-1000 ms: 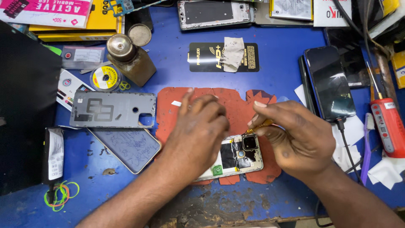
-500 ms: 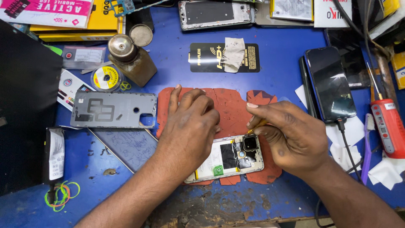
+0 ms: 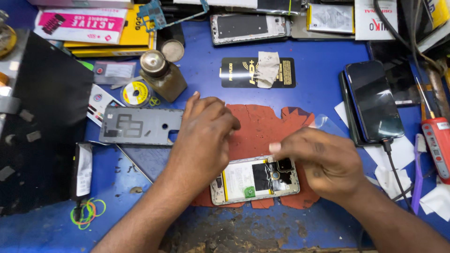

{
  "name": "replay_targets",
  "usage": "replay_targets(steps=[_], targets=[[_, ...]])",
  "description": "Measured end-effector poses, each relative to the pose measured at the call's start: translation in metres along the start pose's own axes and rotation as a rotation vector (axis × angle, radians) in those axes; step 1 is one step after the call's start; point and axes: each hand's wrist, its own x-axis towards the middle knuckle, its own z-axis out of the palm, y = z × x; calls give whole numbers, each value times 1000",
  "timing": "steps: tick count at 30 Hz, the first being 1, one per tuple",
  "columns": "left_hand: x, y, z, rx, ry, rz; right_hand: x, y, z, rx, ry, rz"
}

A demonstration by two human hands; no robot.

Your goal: The person uses a screwdriver to loosen screws on the back of a disassembled smartphone. They then use a small brush to clean the camera module area and wipe the interior with a tissue. The person briefly handles a second phone before returning to the first device.

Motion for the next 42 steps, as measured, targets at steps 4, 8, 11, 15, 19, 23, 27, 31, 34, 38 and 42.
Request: replay_targets(steps=[4, 8, 11, 15, 19, 23, 27, 31, 34, 38, 42], targets=[[-5, 14, -5, -131, -116, -99, -3, 0, 0, 159, 35, 64], [-10, 50, 7, -117, -235, 96, -9, -2, -8, 166, -6, 78], [-6, 65, 21, -41, -440, 95, -9, -5, -13, 119, 64, 62], [-17, 66, 16, 0, -247, 214, -4, -11, -8, 195, 35, 66], [-32, 64, 3, -21, -298, 113, -2, -17, 7, 164, 71, 71], [-32, 63, -7, 40, -384, 60, -1, -15, 12, 133, 26, 44], [-25, 57, -13, 35, -373, 106, -2, -11, 13, 169, 59, 79], [-17, 42, -9, -138, -296, 2, 1, -7, 15, 227, 17, 119], [-13, 37, 1, -156, -229, -88, 3, -7, 15, 250, 3, 56], [-7, 39, 11, -201, -210, -132, 2, -9, 11, 164, -8, 72], [-5, 41, 12, -207, -215, -127, 1, -11, 7, 279, -34, 66]])
